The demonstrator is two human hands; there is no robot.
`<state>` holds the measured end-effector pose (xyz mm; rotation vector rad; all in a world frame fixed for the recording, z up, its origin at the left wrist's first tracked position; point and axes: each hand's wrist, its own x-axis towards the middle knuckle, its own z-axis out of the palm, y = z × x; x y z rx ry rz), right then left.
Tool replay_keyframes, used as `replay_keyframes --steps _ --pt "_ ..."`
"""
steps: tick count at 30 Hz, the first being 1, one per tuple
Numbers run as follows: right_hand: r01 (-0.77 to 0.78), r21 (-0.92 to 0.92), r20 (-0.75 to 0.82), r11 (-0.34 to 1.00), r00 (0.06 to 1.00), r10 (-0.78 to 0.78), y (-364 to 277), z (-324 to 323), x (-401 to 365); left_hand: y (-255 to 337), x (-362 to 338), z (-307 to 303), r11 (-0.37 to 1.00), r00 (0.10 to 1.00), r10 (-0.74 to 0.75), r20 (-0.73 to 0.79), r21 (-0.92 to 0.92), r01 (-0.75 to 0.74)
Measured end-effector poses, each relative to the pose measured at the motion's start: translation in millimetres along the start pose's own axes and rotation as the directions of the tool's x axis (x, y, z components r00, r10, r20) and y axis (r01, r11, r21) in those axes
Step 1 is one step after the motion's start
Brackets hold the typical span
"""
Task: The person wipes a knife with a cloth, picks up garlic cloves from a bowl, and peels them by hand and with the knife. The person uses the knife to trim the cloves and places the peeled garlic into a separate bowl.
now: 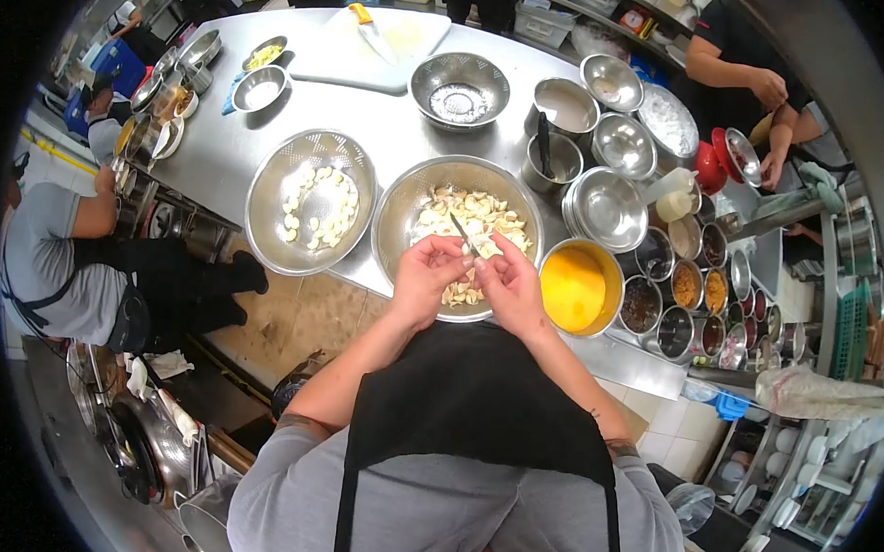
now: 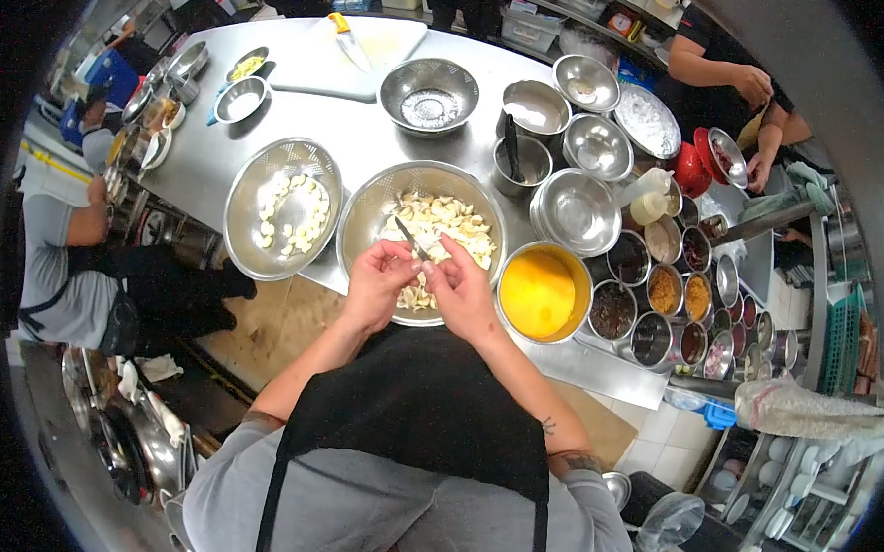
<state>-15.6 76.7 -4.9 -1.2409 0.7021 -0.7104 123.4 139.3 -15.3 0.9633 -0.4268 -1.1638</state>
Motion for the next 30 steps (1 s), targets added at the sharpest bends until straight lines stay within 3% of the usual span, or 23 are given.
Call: replay_keyframes --steps 3,18,24,27,30 --pt "-0.013 -0.024 0.091 1.000 0.996 0.015 -1.2 -7.2 2.0 2.5 -1.1 1.6 0.999 0.999 -0.047 -0.013 -0.018 0.047" --pt "-0.113 0.029 0.081 0.993 0.991 0.111 -2.9 -8.2 2.5 -1.5 -1.4 3.9 0.999 0.998 -0.042 -0.051 -0.013 0.041" --pt "-0.073 -0.078 0.079 0.994 0.994 0.079 3.3 -10.9 2.3 -5.1 -1.1 -0.5 0.996 0.995 -0.070 -0.074 0.055 0.075" --pt "-0.084 -0.035 0.070 0.996 0.994 0.086 1.0 -10.3 2.7 -0.2 -2.7 2.9 0.993 0.995 -0.081 -0.066 0.078 0.086" --pt "-0.248 0.223 0.118 0.943 0.967 0.226 -10.7 -13.3 0.7 -2.0 -3.2 2.6 0.994 0.995 -0.073 -0.071 0.072 0.078"
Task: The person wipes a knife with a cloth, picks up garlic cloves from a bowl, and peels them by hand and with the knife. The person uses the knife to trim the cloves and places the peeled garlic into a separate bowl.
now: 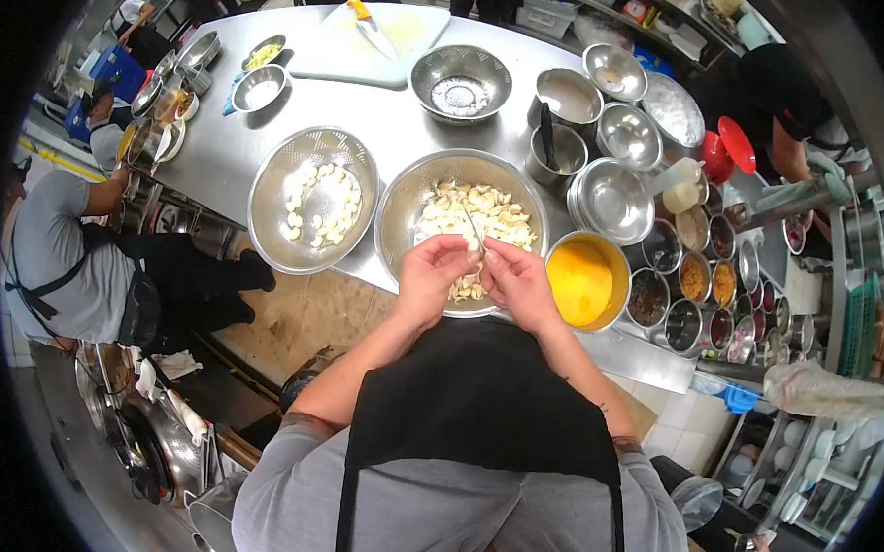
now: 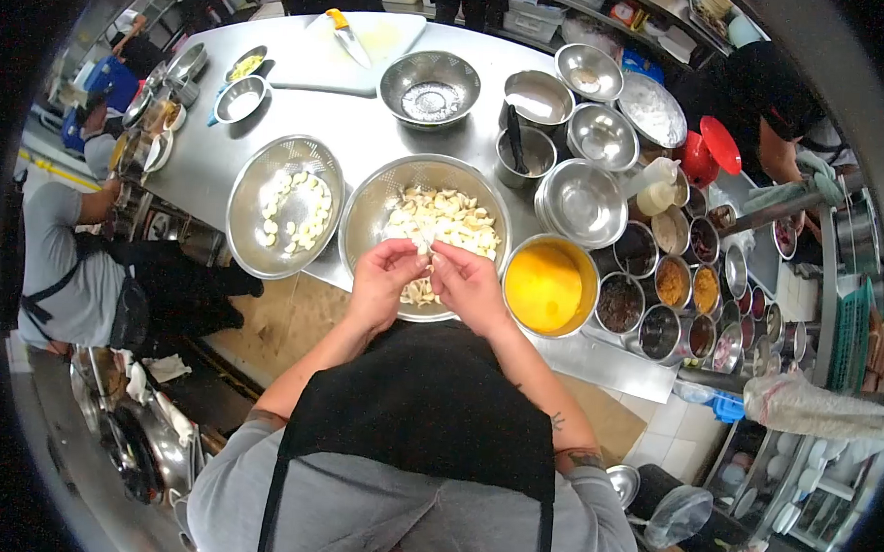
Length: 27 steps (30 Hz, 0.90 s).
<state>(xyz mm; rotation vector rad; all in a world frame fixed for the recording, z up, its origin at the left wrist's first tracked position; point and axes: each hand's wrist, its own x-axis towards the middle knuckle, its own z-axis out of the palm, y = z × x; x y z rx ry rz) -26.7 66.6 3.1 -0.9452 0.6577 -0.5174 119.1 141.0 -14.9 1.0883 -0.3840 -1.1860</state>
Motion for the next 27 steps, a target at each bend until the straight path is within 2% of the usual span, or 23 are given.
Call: replay_keyframes --steps 3,9,16,18,23,27 --pt "0.007 0.051 -0.005 0.999 1.000 -0.006 6.0 -3.4 2.0 -2.6 1.1 0.7 1.000 1.000 0.009 0.006 -0.025 -0.009" --pt "0.074 -0.014 -0.007 0.997 0.997 -0.074 12.4 -4.1 4.7 -4.3 -0.3 1.3 0.998 1.000 -0.008 0.003 -0.067 0.009" --pt "-0.013 -0.073 -0.007 0.997 1.000 0.013 2.7 -2.3 1.3 -4.4 0.4 5.1 0.998 1.000 -0.007 -0.017 -0.058 0.006" --pt "0.027 -0.108 -0.012 0.994 1.000 -0.028 8.7 -2.6 3.0 -4.9 1.6 5.1 0.998 1.000 0.004 -0.020 -0.070 -0.006" --pt "0.092 -0.190 -0.022 0.978 0.995 -0.098 10.6 1.1 5.5 -4.3 -0.3 -0.9 1.000 0.999 0.018 -0.029 0.012 -0.018" --pt "0.072 -0.111 -0.016 0.991 0.997 -0.074 6.0 5.7 4.1 -3.6 -1.8 -5.2 0.996 0.998 0.053 -0.020 0.068 -0.052"
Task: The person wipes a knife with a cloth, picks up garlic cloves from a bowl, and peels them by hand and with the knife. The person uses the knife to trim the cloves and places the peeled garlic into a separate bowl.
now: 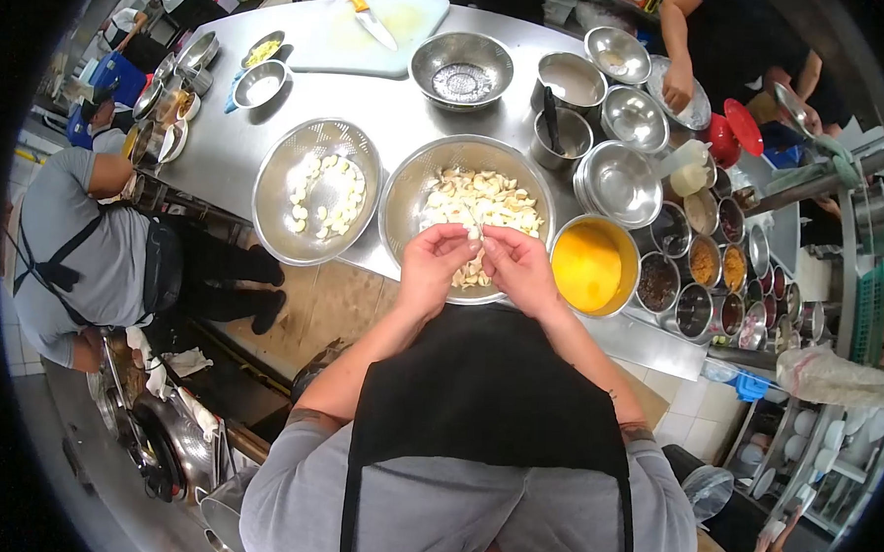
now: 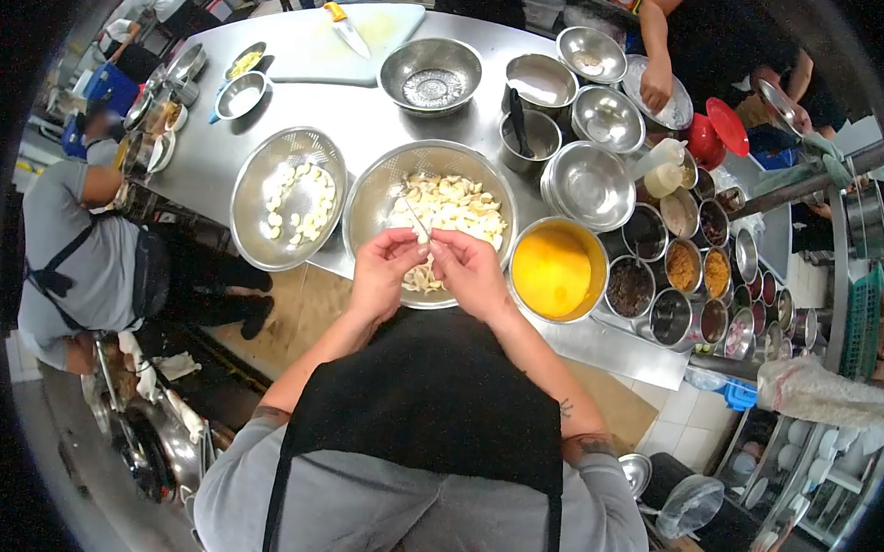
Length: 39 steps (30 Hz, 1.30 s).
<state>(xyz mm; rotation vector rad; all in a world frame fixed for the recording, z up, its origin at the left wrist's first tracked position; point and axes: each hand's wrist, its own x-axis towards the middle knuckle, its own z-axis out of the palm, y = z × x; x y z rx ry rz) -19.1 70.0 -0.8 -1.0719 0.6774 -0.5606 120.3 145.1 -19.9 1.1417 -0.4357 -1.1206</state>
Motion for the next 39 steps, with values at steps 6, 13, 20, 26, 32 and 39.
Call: replay_keyframes --steps 6,13,20,26,32,39 --pt "-0.007 0.071 -0.035 0.997 0.999 0.010 5.9 -0.9 4.5 -1.3 -0.1 3.7 0.998 0.999 0.033 -0.016 0.056 -0.032" --pt "-0.120 0.221 -0.011 0.968 0.992 0.126 5.9 -6.7 4.9 -0.5 0.6 2.8 0.999 1.000 -0.025 0.001 0.026 0.025" --pt "-0.200 0.296 0.056 0.934 0.980 0.192 0.9 -10.9 3.3 -0.9 4.4 -11.1 0.958 0.978 -0.159 0.138 -0.218 0.187" --pt "-0.154 0.203 0.065 0.967 0.987 0.144 2.9 -8.9 4.1 0.1 5.8 -16.6 0.930 0.962 -0.211 0.175 -0.268 0.253" --pt "-0.124 0.160 0.048 0.979 0.992 0.118 3.9 -6.0 3.2 0.6 4.5 -16.7 0.973 0.978 -0.151 0.145 -0.153 0.173" --pt "-0.070 0.152 -0.048 0.986 0.996 0.078 5.3 -6.7 5.3 0.2 3.4 -17.9 0.974 0.970 -0.133 0.205 -0.153 0.166"
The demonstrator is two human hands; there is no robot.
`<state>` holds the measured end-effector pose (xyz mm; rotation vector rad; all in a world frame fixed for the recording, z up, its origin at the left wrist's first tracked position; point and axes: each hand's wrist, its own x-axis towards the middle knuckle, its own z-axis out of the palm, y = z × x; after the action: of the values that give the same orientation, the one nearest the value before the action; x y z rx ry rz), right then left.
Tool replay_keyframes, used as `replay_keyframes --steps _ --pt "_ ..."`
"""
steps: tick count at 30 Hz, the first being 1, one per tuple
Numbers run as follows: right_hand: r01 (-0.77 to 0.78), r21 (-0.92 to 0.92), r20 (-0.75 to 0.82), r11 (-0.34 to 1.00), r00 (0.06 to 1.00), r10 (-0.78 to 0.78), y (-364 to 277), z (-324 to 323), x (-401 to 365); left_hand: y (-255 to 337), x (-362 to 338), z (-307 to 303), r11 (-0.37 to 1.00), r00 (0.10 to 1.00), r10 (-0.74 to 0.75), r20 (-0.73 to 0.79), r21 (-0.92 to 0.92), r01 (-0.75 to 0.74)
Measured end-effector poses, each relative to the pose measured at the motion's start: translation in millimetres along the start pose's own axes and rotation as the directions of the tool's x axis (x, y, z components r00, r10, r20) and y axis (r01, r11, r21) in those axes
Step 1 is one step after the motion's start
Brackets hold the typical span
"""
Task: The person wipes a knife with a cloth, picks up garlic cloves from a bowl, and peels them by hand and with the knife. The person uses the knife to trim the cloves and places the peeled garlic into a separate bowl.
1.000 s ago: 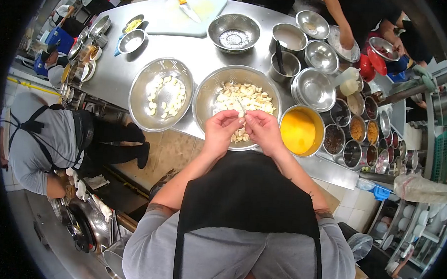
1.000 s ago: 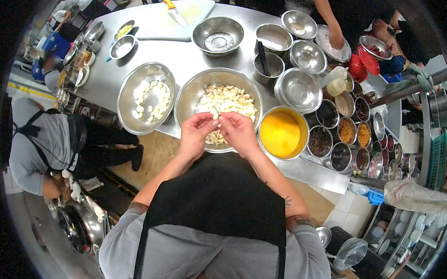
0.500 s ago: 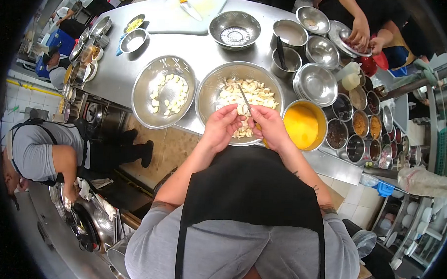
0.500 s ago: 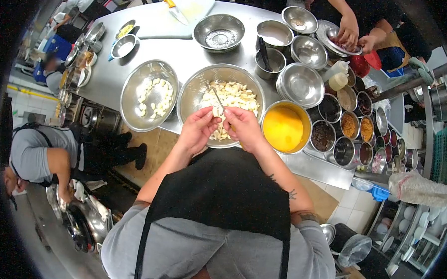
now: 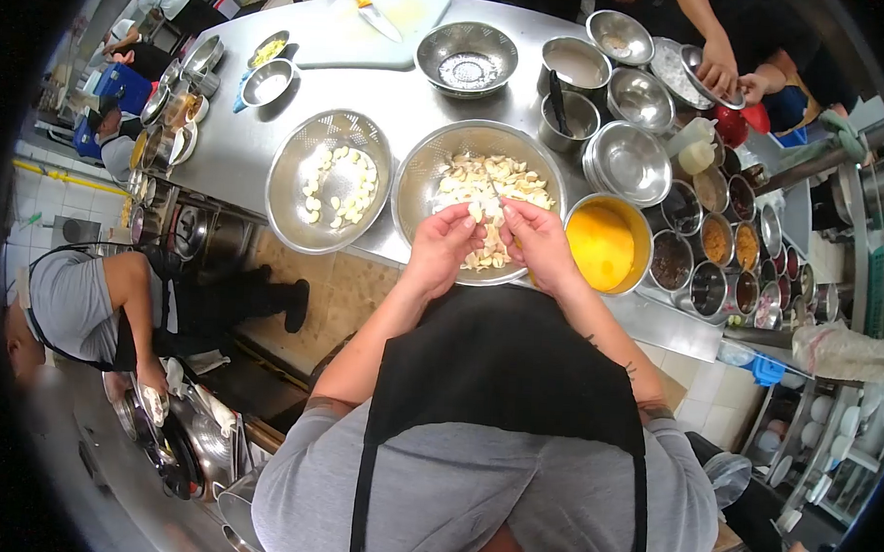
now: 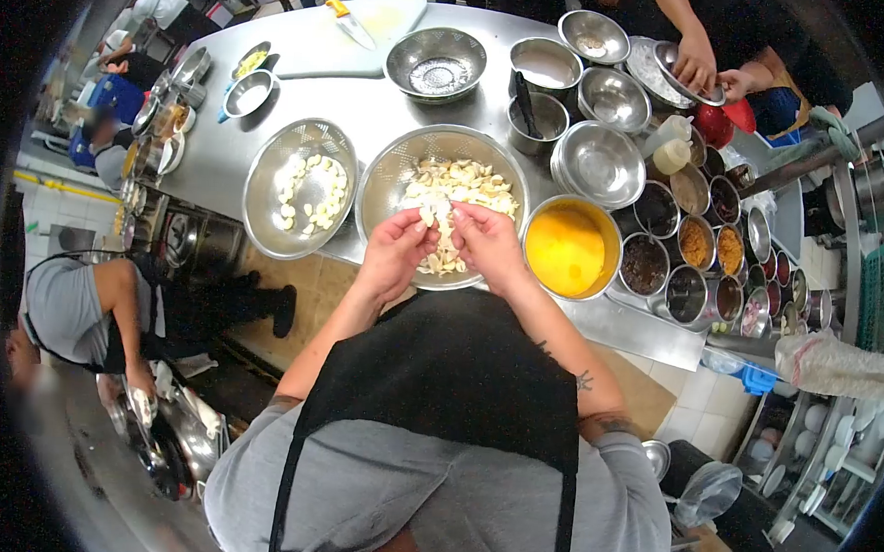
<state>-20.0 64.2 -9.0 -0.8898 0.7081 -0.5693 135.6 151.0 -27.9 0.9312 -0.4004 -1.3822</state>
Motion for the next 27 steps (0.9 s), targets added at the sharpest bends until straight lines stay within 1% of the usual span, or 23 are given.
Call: replay_keyframes --steps 3,6,9,11,13,14,15,17,18,20,23,24,26,27 --pt "-0.003 -0.086 -0.031 0.996 1.000 0.001 2.8 -2.4 2.9 -3.2 0.5 -3.7 1.000 1.000 -0.004 -0.010 -0.021 0.004" --pt "-0.070 -0.215 -0.078 0.974 0.995 0.055 9.3 -6.4 6.2 -2.4 1.1 -4.3 1.000 0.999 -0.013 -0.045 0.000 0.013" --pt "0.004 -0.502 -0.093 0.865 0.994 -0.059 5.7 -5.7 3.2 -5.6 3.6 -6.2 0.997 0.990 -0.015 -0.140 0.069 0.025" --pt "0.164 -0.497 -0.031 0.852 0.978 -0.207 7.1 -0.1 1.4 -5.7 4.3 -5.7 0.997 0.991 -0.011 -0.134 0.077 0.021" --pt "0.309 -0.488 0.046 0.816 0.943 -0.330 2.7 7.4 -4.0 -4.2 4.1 -2.6 0.995 0.990 -0.006 -0.138 0.101 0.020" --pt "0.285 -0.591 0.104 0.755 0.955 -0.279 -4.9 6.0 -7.4 -3.4 3.3 0.2 0.993 0.990 -0.003 -0.144 0.120 0.020" --pt "0.293 -0.617 0.115 0.731 0.952 -0.284 -8.4 8.8 -9.2 -2.8 2.2 1.9 0.990 0.989 -0.001 -0.151 0.140 0.023" --pt "0.308 -0.667 0.136 0.679 0.945 -0.296 -11.8 13.1 -11.0 -1.9 1.9 0.2 0.983 0.997 0.005 -0.074 0.181 0.008" --pt "0.317 -0.653 0.135 0.688 0.943 -0.306 -10.0 12.0 -10.0 -1.2 2.2 -0.2 0.980 0.999 0.007 -0.035 0.201 0.000" --pt "0.338 -0.624 0.139 0.704 0.935 -0.326 -5.9 10.0 -7.1 0.2 1.0 3.5 0.982 0.999 0.001 -0.049 0.188 0.008" --pt "0.243 -0.599 0.130 0.763 0.970 -0.207 -7.4 8.9 -6.9 2.4 0.9 7.7 0.987 0.998 -0.017 -0.064 0.160 0.027" --pt "0.250 -0.583 0.137 0.773 0.968 -0.210 -5.8 8.4 -6.0 2.9 0.4 8.6 0.989 0.997 -0.025 -0.069 0.147 0.035" --pt "0.259 -0.554 0.146 0.791 0.966 -0.214 -0.1 6.9 -4.1 3.8 -0.7 13.5 0.989 0.998 0.008 -0.057 0.151 0.001" --pt "0.298 -0.550 0.155 0.780 0.954 -0.256 2.6 6.6 -2.9 2.9 -1.0 15.2 0.989 0.999 0.021 -0.049 0.148 -0.014"
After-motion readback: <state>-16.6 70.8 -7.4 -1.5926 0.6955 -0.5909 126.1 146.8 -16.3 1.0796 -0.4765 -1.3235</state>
